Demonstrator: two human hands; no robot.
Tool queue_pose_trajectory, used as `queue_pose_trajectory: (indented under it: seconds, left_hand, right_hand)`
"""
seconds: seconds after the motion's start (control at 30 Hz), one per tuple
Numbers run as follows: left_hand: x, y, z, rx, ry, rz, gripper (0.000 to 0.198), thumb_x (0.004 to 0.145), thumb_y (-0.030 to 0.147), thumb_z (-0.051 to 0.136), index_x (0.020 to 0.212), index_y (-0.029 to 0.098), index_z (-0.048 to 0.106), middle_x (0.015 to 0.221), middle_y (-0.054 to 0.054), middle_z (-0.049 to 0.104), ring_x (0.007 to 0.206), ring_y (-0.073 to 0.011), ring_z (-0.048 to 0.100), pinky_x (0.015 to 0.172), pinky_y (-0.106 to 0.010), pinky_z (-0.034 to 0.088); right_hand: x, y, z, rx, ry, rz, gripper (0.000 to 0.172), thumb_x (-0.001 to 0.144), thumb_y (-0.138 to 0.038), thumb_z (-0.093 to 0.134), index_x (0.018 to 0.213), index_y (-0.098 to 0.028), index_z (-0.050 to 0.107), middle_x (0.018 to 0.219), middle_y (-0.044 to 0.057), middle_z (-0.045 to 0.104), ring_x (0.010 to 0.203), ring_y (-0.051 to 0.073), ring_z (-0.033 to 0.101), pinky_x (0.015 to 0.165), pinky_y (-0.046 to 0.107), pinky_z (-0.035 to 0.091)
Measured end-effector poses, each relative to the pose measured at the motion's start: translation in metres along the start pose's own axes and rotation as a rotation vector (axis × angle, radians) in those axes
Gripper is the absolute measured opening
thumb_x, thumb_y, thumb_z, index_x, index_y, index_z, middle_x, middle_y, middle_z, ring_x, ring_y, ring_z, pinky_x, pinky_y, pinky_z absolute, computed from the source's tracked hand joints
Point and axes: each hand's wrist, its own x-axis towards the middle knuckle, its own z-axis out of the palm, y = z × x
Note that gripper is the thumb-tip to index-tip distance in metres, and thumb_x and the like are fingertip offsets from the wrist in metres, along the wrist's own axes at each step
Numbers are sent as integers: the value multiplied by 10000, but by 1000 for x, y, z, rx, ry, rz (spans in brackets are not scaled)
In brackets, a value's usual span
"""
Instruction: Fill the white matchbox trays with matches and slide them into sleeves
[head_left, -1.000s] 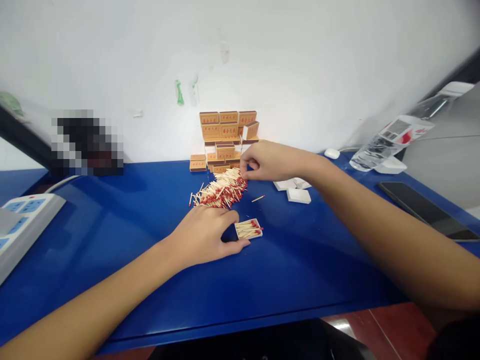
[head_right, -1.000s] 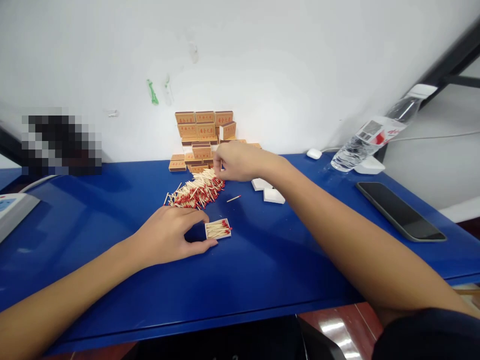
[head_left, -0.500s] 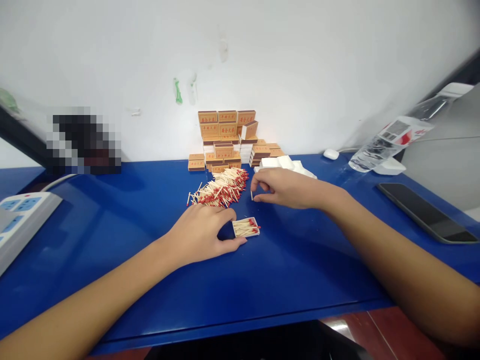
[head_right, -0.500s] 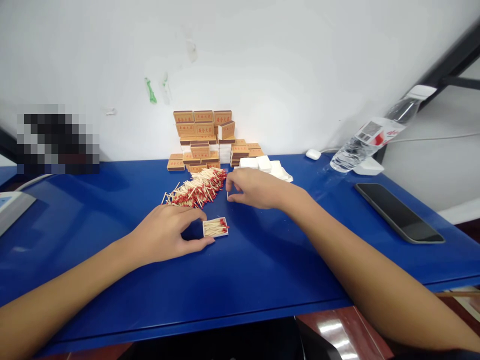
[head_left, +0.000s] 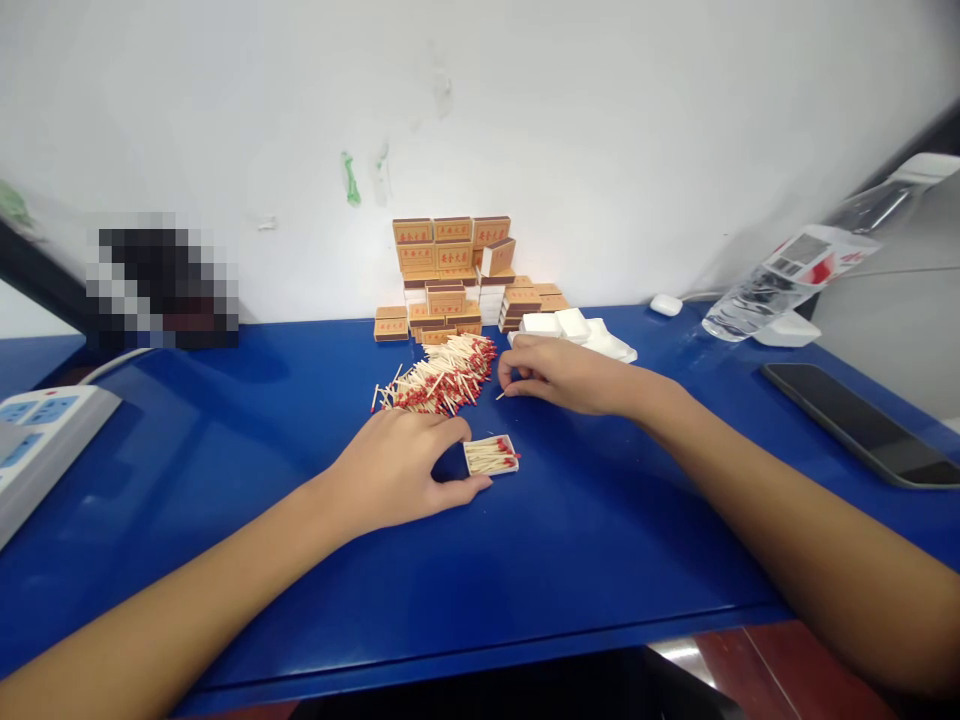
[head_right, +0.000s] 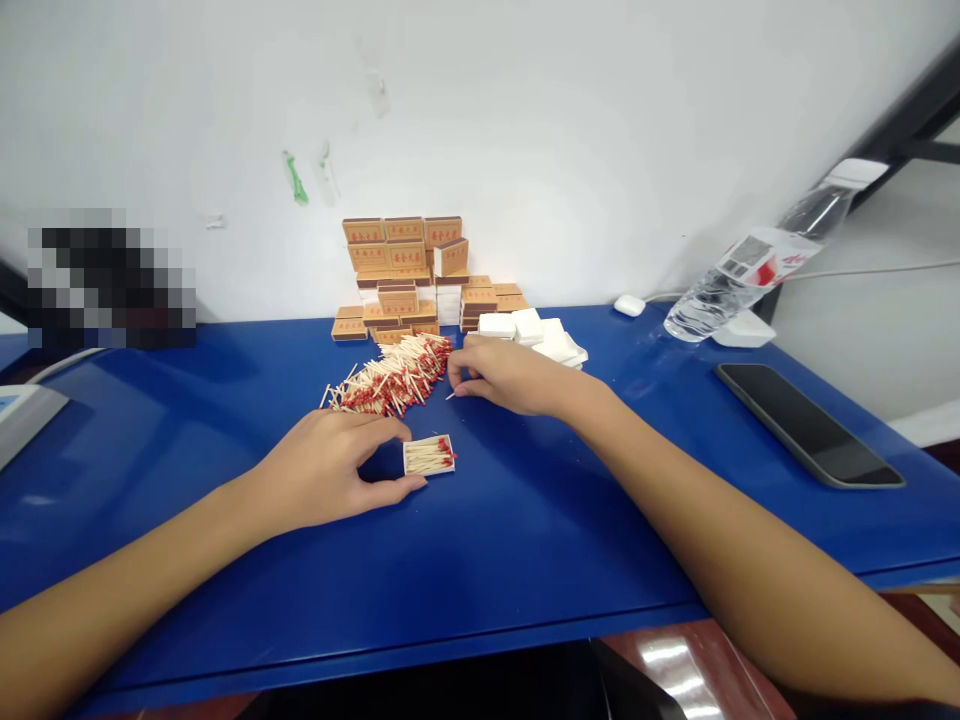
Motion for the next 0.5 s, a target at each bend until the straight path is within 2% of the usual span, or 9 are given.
queue_pose_trajectory:
  seconds: [0.1,0.2,0.33,0.4,0.5]
  left_hand:
    - [-1,0,0,-3,7,-5,405,910,583,647,1075,222,730,843,-20,766,757,-229,731,614,-316,457]
    - [-1,1,-2,5,10,-17,390,905,578,655,1043,220,727,824,-16,756,734,-227,720,597,-317,441]
    - [1,1,-2,22,-12,-26,361,902,566,661,924,208,699,749,-13,722,681,-215,691,564,-308,396]
    - [2,1,-2,24,-13,-30,352,901,559,664,898,207,684,734,-9,712,666,-209,681,561,-304,382]
    - [2,1,-1,19,-13,-29,354,907,565,655,934,213,691,748,-8,716,670,-209,679,563,-301,373]
  right_hand:
    - [-5,-10,-1,35,10,42,125,994,-244,518,923,-185,602,956,71,608,826,190,541,748,323,400]
    - [-13,-35,-2,91,57,17,146,1003,-299,534,933,-193,606,913,46,615,798,177,531,722,311,391]
    - [-21,-69,2,139,5,-22,101,983,-243,557,922,-191,618,945,38,637,809,161,551,711,296,391]
    - [-22,-75,5,132,-39,-28,113,986,-220,538,921,-190,626,968,46,645,820,162,562,716,298,390]
    - [-22,-72,4,124,-6,-29,111,974,-206,547,909,-193,636,927,36,651,817,164,563,718,298,383]
